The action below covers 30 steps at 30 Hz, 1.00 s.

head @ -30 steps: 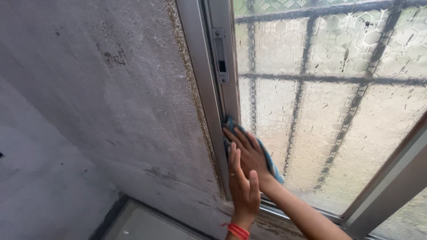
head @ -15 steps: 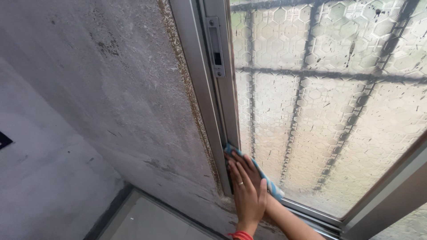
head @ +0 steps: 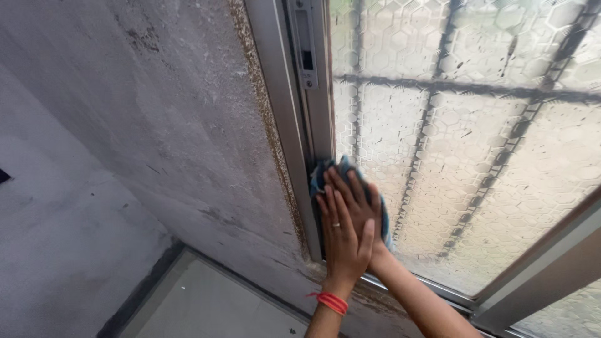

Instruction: The person wipes the metal frame of a sliding window with a blue cloth. They clean the vertical side and bottom track areas repeatedly, using both hands to hold and move the cloth along the frame.

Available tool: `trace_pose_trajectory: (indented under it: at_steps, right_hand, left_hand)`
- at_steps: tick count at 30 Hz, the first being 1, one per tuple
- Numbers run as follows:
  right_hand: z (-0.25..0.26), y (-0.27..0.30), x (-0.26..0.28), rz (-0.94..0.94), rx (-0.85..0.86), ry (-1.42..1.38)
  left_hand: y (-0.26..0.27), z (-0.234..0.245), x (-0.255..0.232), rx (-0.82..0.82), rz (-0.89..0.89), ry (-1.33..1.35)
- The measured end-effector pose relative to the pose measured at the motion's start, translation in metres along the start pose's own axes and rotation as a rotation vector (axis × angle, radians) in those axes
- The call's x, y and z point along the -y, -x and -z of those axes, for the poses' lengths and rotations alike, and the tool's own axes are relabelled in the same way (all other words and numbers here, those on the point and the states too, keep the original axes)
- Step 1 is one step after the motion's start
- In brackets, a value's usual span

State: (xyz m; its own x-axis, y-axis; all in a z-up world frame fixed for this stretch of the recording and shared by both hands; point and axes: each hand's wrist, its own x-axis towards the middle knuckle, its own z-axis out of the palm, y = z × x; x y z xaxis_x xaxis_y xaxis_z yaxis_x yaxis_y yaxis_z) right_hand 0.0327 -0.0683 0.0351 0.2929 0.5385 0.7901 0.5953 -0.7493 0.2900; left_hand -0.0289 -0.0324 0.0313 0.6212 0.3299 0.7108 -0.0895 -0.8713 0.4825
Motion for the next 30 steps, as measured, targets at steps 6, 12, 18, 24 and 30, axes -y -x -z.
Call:
trace_pose_trajectory:
  at_steps: [6,12,18,24,30]
  right_hand:
    - [-0.015,-0.009,0.001,0.098,0.028,0.032]
    - [-0.081,0.078,0.033,0.256,0.204,0.084]
    - [-0.065,0.120,0.033,0.329,0.318,0.005]
    - [-0.039,0.039,-0.008,0.138,0.130,-0.020]
    - [-0.051,-0.001,-0.025,-0.137,0.260,-0.575]
  left_hand:
    - [-0.012,0.002,0.004,0.027,0.046,-0.012]
    - [0.067,-0.037,0.049,0.277,0.284,-0.035]
    - [0.100,-0.031,0.045,0.344,0.329,0.074]
    - [0.010,-0.003,0.005,0.081,0.043,0.043]
    - [-0.054,0.032,-0.013,0.032,-0.080,0.039]
